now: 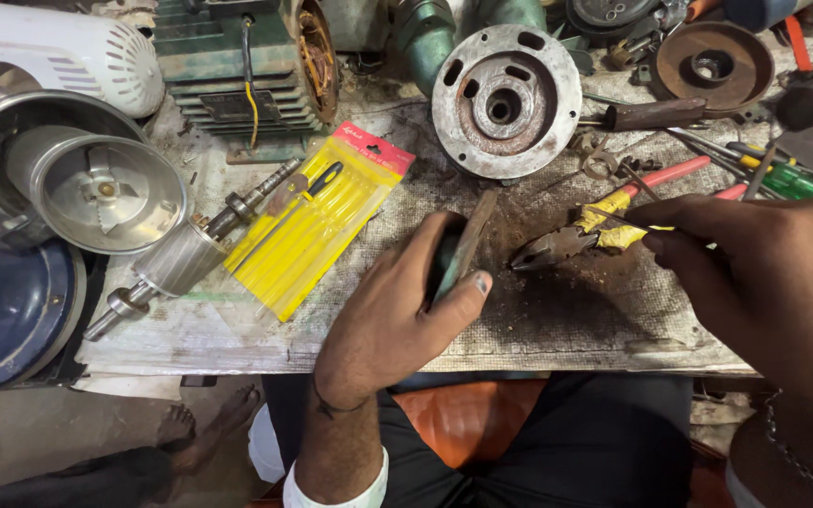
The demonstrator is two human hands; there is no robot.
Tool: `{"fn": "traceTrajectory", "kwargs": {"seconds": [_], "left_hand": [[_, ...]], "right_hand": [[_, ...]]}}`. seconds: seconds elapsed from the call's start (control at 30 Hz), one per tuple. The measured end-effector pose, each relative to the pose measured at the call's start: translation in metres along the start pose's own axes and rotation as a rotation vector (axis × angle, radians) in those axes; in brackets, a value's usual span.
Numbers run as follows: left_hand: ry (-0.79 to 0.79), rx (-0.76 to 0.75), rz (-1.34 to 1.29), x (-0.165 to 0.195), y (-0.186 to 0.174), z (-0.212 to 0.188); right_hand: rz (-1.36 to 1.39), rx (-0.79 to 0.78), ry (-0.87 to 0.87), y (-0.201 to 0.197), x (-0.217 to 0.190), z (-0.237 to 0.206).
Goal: The person holds a rusty metal pump cover plate on the workbench and scrapes rust from its surface with a small hand tool, repositioning the plate to work different areas. Later they use a file to work over the plate's edges and surface, continuing to remove rust by hand.
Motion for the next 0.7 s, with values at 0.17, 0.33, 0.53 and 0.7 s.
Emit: {"fn": "traceTrajectory", "kwargs": {"seconds": [0.17,0.33,0.53,0.7], "left_hand": [[0.053,0.078,0.165,0.009,-0.005,0.001],[0.178,0.201,0.302,0.021,-0.009,-0.01],[0.093,0.235,0.329,0.022,-0.01,-0.008],[0.149,0.255,0.236,0.032,-0.023,-0.019]], "right_hand": [[0.023,-0.002,-0.023,-0.003,-0.001,-0.001],[-0.044,0.014,-0.053,-0.007,-0.003,0.0],[-0.127,-0.04,-0.033,-0.002,0.0,0.0],[-0.101,-0.005,-0.051,-0.004,0.0,0.001]]}}
Point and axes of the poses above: each hand's wrist, its own z-axis towards the middle knuckle, its own y-axis out of the palm, x = y × z, the point moved 9 cm from there along z, towards the middle knuckle, and after that the axes turned 10 degrees about x, right-handed, at the moved point
